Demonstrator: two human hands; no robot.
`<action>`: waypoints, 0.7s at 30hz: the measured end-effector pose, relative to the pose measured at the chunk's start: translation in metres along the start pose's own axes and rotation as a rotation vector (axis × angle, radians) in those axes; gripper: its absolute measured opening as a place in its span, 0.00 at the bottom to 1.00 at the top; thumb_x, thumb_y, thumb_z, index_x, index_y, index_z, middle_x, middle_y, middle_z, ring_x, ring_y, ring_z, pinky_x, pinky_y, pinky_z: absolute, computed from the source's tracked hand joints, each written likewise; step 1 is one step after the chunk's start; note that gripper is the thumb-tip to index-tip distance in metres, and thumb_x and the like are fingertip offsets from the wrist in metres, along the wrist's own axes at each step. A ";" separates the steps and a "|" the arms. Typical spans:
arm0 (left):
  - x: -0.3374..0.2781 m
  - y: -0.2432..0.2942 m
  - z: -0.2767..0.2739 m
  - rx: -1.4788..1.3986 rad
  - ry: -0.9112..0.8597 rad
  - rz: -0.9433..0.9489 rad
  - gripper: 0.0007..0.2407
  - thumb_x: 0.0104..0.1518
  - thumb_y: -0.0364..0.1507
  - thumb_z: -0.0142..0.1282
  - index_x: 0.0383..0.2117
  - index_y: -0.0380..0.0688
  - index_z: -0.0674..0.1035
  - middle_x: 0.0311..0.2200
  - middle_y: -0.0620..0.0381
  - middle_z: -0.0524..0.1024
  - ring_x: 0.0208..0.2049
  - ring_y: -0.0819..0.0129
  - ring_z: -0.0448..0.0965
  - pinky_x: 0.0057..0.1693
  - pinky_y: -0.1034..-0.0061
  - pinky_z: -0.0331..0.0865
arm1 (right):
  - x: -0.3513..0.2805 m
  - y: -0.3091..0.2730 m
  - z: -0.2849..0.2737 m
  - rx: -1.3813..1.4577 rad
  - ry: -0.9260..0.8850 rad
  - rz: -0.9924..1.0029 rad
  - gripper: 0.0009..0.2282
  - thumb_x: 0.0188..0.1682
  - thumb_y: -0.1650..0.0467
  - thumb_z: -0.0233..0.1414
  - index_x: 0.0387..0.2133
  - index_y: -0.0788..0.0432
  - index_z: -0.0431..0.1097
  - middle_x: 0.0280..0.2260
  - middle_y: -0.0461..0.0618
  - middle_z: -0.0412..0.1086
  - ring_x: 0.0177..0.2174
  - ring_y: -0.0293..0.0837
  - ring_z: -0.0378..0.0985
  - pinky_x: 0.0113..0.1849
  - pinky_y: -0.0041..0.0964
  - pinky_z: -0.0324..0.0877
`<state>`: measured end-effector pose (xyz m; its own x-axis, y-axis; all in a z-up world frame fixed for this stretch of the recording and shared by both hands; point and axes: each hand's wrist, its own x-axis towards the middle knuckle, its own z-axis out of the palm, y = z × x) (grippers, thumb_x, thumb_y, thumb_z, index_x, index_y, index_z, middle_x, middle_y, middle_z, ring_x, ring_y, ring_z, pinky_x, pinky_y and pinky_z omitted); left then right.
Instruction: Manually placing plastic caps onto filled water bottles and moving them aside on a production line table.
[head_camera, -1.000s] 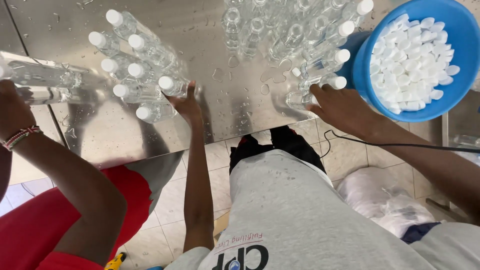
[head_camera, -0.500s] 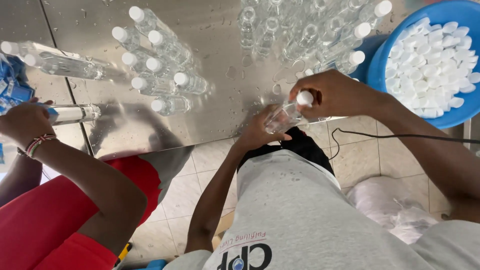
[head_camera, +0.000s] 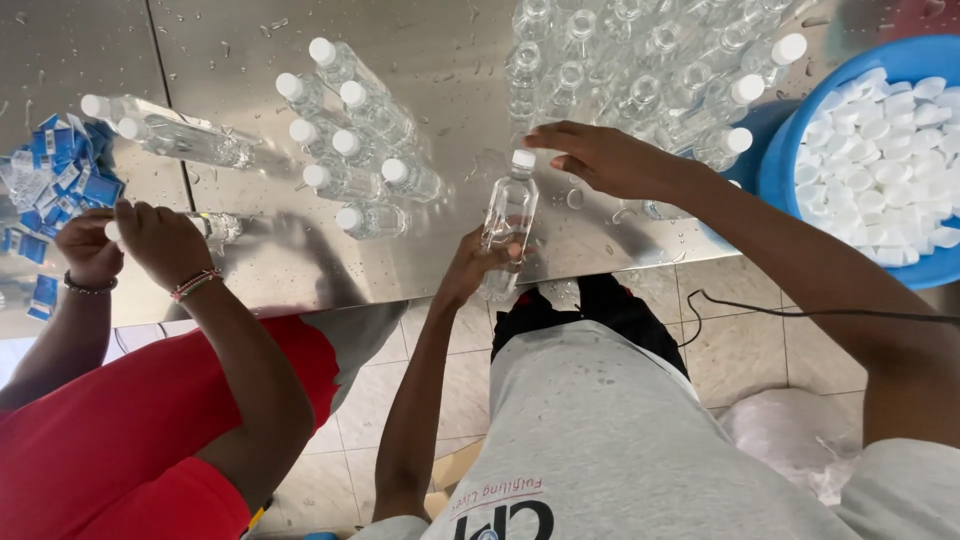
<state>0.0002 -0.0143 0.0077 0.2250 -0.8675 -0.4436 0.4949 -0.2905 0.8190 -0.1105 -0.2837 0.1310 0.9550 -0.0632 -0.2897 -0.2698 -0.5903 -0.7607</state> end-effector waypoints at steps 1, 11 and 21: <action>0.000 0.000 -0.004 0.027 -0.041 0.013 0.31 0.59 0.34 0.70 0.68 0.37 0.73 0.52 0.41 0.82 0.51 0.57 0.84 0.54 0.63 0.84 | 0.004 -0.008 -0.004 0.060 -0.044 -0.051 0.17 0.65 0.73 0.42 0.67 0.61 0.64 0.63 0.75 0.65 0.53 0.75 0.76 0.54 0.72 0.71; -0.007 0.012 -0.011 0.255 -0.135 0.074 0.36 0.47 0.32 0.83 0.65 0.45 0.76 0.53 0.44 0.82 0.55 0.59 0.80 0.61 0.59 0.76 | -0.009 0.036 0.027 0.130 -0.070 0.018 0.15 0.62 0.61 0.54 0.51 0.61 0.74 0.33 0.54 0.73 0.34 0.49 0.79 0.40 0.48 0.75; -0.028 0.025 -0.016 0.188 -0.508 -0.032 0.32 0.52 0.38 0.76 0.63 0.44 0.75 0.46 0.36 0.83 0.44 0.51 0.86 0.50 0.55 0.80 | -0.053 0.022 0.062 -0.376 0.283 -0.319 0.13 0.64 0.57 0.39 0.49 0.50 0.64 0.26 0.52 0.70 0.28 0.55 0.80 0.33 0.47 0.75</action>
<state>0.0201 0.0089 0.0348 -0.2449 -0.9295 -0.2758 0.3260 -0.3468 0.8795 -0.1749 -0.2436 0.0938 0.9918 -0.0177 0.1267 0.0500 -0.8579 -0.5113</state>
